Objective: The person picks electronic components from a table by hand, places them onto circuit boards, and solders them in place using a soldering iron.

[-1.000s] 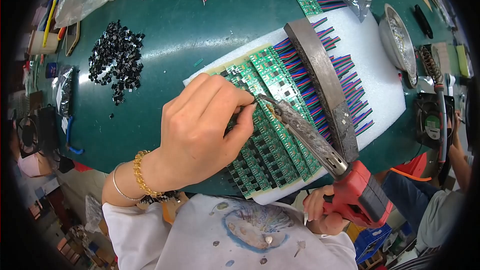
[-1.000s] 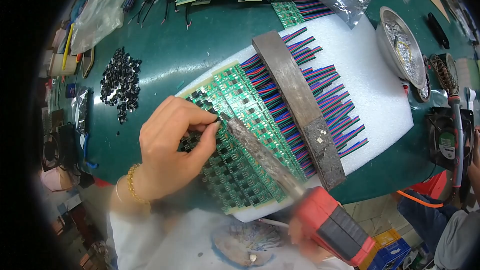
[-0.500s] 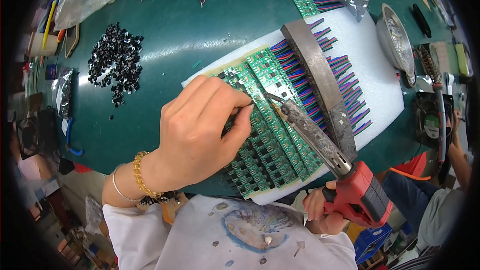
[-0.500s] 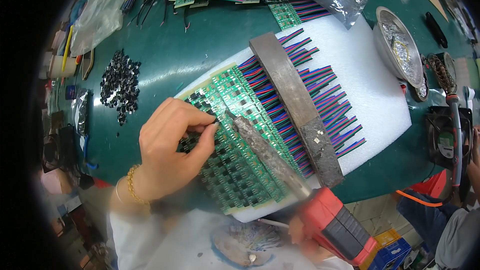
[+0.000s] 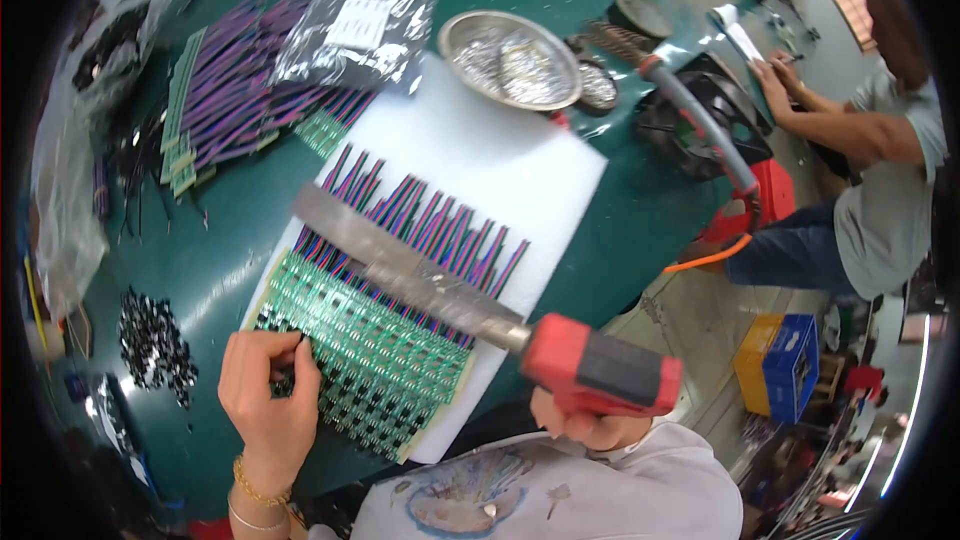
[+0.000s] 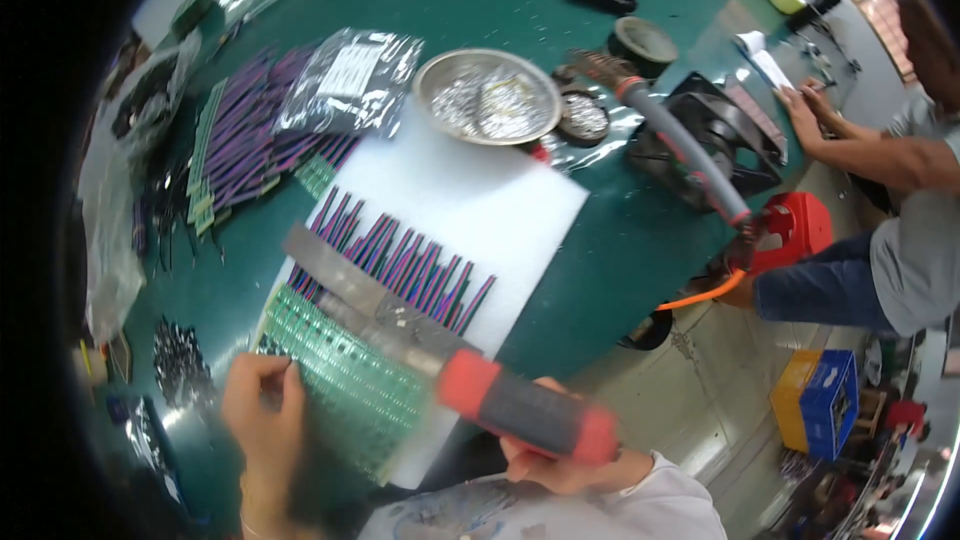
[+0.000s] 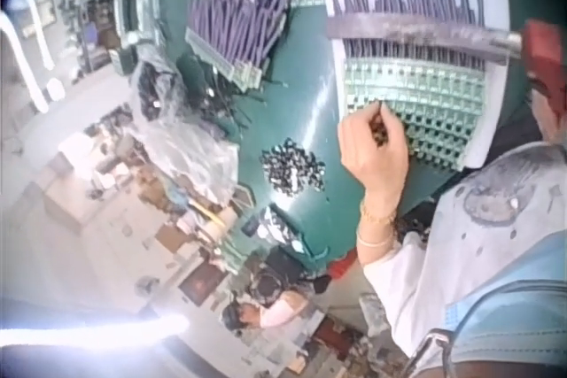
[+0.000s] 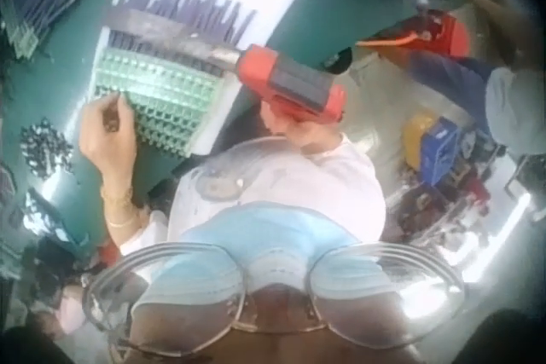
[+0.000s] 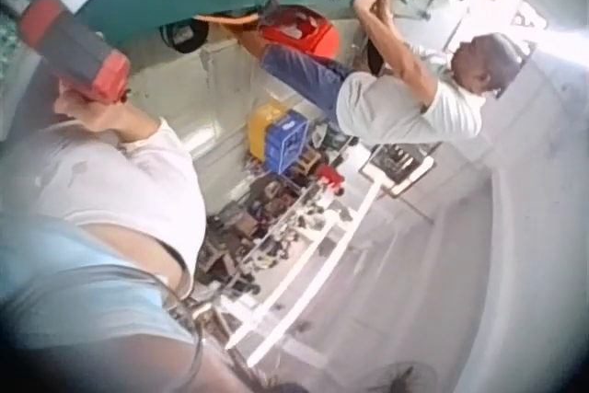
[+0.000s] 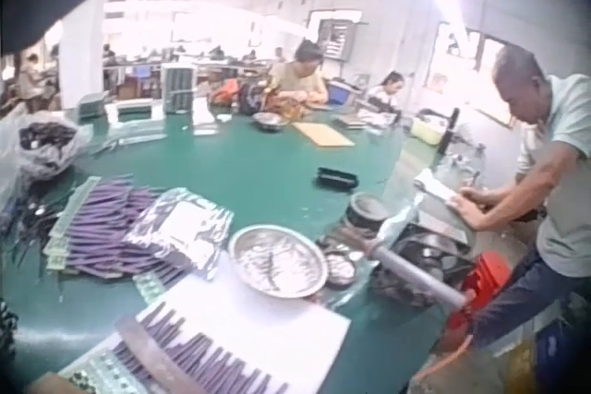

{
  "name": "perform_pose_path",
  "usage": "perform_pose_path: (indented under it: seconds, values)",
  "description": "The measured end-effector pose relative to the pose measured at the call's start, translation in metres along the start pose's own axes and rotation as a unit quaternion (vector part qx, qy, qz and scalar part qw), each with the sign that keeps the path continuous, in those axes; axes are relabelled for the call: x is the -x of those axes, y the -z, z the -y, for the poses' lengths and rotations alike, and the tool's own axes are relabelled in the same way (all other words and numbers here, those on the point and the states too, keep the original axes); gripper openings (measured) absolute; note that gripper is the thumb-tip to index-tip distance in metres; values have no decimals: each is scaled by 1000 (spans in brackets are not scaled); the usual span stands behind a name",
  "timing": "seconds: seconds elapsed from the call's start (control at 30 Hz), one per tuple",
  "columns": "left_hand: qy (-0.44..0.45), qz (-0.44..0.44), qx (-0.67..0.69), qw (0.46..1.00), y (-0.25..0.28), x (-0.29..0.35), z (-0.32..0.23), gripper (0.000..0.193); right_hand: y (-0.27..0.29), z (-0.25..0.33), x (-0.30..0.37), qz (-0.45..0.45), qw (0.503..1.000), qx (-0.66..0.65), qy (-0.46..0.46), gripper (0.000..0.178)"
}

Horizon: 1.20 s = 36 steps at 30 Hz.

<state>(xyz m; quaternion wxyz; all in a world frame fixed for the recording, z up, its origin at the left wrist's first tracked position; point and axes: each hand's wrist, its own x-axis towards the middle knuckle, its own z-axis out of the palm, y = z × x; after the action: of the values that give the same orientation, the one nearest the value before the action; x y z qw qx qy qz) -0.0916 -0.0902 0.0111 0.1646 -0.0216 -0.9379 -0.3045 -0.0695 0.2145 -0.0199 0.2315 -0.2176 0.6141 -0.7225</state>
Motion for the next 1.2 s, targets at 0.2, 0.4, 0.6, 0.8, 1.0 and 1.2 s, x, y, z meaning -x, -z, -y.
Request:
perform_pose_path:
  seconds: [0.2, 0.4, 0.6, 0.8, 1.0, 1.2]
  values:
    - [-21, 0, 7, 1000, -7, -3, -3, 13, 32, 19, -21, -391, 882, 87, 249, 52]
    - [-42, -6, -4, 999, -7, -2, -2, 13, 58, 43, -61, -461, 874, 116, 99, 18]
    - [-38, -16, -12, 999, -8, 2, 6, 11, 42, 29, -42, -380, 914, -30, 141, 22]
    - [-10, 39, -34, 999, 26, -4, -12, 19, 31, 18, -41, -256, 942, -186, 113, 56]
    - [170, -12, -272, 947, 79, 1, 62, 30, 34, 8, -37, -211, 942, -233, 116, 55]
    - [164, 36, -260, 951, 82, 7, 99, 28, 34, 3, -39, -201, 946, -231, 108, 52]
